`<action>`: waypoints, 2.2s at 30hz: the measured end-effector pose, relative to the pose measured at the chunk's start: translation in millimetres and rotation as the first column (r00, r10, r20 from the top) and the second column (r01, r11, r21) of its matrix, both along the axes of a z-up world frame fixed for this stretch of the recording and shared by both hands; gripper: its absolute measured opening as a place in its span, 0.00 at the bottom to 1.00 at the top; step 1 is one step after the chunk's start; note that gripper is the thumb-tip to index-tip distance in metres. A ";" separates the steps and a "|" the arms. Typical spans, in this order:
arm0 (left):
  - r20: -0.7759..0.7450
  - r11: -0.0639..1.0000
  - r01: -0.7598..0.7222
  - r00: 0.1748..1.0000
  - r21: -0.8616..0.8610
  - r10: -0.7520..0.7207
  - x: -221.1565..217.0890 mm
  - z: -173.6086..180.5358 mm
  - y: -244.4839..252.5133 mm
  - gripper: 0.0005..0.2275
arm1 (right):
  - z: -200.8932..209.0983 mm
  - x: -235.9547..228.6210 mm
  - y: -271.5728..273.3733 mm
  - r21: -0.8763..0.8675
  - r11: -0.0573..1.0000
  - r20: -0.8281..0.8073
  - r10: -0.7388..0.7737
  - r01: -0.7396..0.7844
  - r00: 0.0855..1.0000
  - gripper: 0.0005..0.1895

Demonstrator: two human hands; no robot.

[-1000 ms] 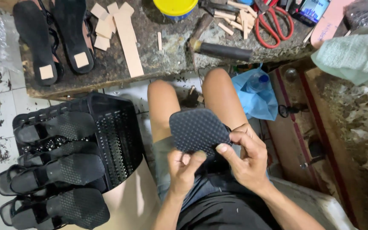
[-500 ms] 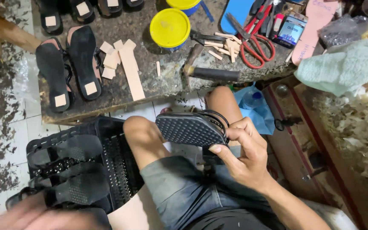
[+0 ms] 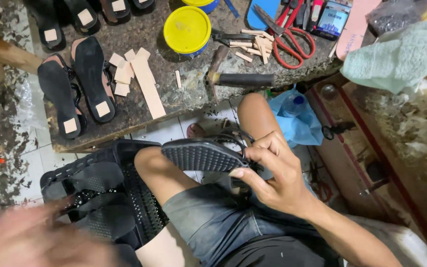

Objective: Assembling sandals by attaching straps to soles using adhesive and a hammer in a workshop environment.

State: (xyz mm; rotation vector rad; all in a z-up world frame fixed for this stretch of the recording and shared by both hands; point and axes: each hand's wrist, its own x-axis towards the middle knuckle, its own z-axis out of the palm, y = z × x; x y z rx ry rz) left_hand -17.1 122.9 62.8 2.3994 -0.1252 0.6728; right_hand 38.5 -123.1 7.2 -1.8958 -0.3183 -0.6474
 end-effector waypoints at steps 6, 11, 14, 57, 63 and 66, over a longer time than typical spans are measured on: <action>0.197 0.311 0.400 0.830 -0.862 -0.521 58.1 -63.8 -65.2 0.23 | 8.8 -3.3 1.9 -0.095 0.983 -0.072 0.151 -0.158 0.986 0.14; -0.102 0.364 0.020 0.944 -0.931 -0.313 47.0 -103.5 -63.9 0.08 | 14.3 -2.2 4.5 -0.074 0.985 -0.060 0.154 -0.159 0.986 0.10; -0.048 0.330 0.076 0.935 -0.941 -0.352 49.6 -93.7 -65.5 0.08 | 11.6 -2.6 0.2 -0.003 0.982 -0.141 0.186 -0.188 0.972 0.12; -0.421 0.766 0.155 0.759 -0.624 -0.496 5.1 -128.0 -101.4 0.08 | -48.3 -18.1 -28.3 0.344 0.909 -0.668 0.413 -0.235 0.618 0.09; -0.446 0.774 0.160 0.739 -0.612 -0.505 21.4 -112.5 -92.7 0.17 | -47.1 -17.8 -23.6 0.289 0.911 -0.651 0.412 -0.294 0.638 0.08; -0.273 0.707 0.249 0.799 -0.662 -0.536 29.7 -107.6 -97.2 0.10 | -44.7 -13.6 -23.2 0.342 0.874 -0.636 0.485 -0.345 0.600 0.10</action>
